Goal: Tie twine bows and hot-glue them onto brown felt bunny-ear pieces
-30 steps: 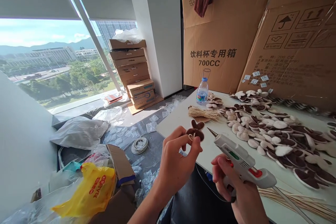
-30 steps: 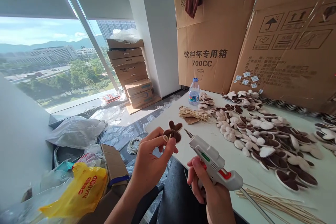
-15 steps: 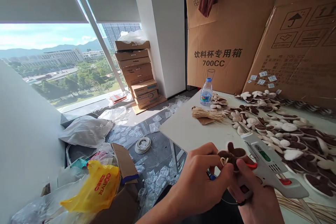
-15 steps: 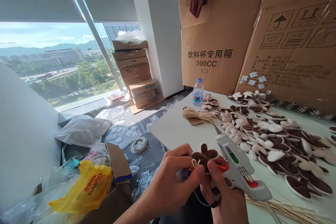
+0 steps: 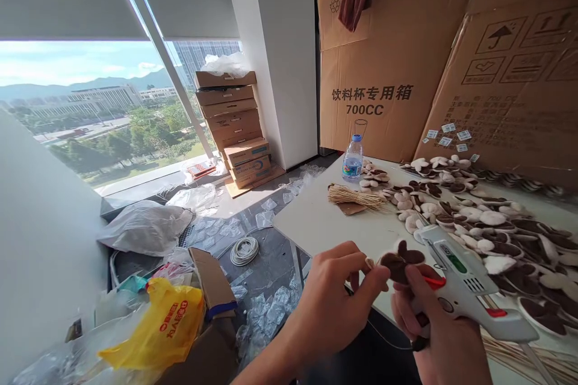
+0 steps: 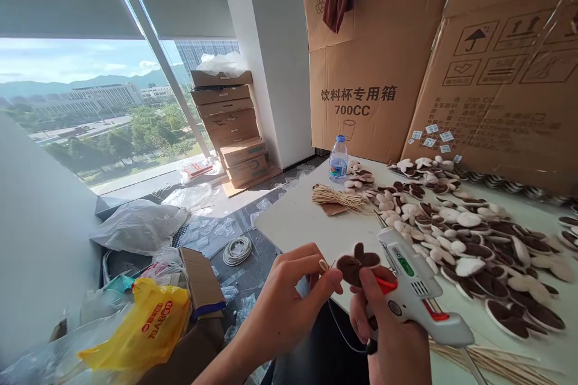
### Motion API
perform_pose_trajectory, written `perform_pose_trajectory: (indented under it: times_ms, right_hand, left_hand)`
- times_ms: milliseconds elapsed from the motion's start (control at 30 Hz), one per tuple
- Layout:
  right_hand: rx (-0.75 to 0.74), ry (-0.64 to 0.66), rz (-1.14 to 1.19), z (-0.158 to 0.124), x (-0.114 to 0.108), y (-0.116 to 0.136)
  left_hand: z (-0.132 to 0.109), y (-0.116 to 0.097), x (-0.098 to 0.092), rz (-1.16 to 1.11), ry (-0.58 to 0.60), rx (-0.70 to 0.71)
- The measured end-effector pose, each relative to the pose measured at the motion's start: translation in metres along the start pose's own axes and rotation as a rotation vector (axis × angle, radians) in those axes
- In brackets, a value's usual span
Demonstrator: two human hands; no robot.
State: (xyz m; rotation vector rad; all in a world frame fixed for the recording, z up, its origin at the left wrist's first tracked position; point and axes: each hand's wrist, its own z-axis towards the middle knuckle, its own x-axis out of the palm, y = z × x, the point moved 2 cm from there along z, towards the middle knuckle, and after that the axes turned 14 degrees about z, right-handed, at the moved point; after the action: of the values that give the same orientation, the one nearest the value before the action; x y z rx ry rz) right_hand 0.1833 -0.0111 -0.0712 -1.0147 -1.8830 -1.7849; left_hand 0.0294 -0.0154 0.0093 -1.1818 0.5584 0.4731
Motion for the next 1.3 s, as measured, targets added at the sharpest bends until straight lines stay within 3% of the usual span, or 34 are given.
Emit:
perform_pose_trajectory:
  times_ms: [300, 533, 900, 1067, 1300]
  right_hand:
    - [-0.097, 0.004, -0.012, -0.004, 0.017, 0.009]
    - [-0.153, -0.065, -0.067, 0.0, 0.014, 0.014]
    - [-0.156, -0.036, -0.168, 0.005, 0.001, 0.008]
    - [-0.131, -0.041, -0.228, 0.0, 0.006, 0.005]
    - [-0.113, -0.036, -0.192, -0.002, 0.012, 0.005]
  left_hand:
    - [0.011, 0.011, -0.016, -0.074, -0.083, -0.036]
    - [0.015, 0.014, -0.017, -0.129, -0.111, -0.077]
    - [0.017, 0.015, -0.019, -0.239, -0.054, -0.081]
    - [0.017, 0.017, -0.019, -0.265, -0.083, -0.065]
    - [0.017, 0.013, -0.022, -0.288, -0.001, -0.02]
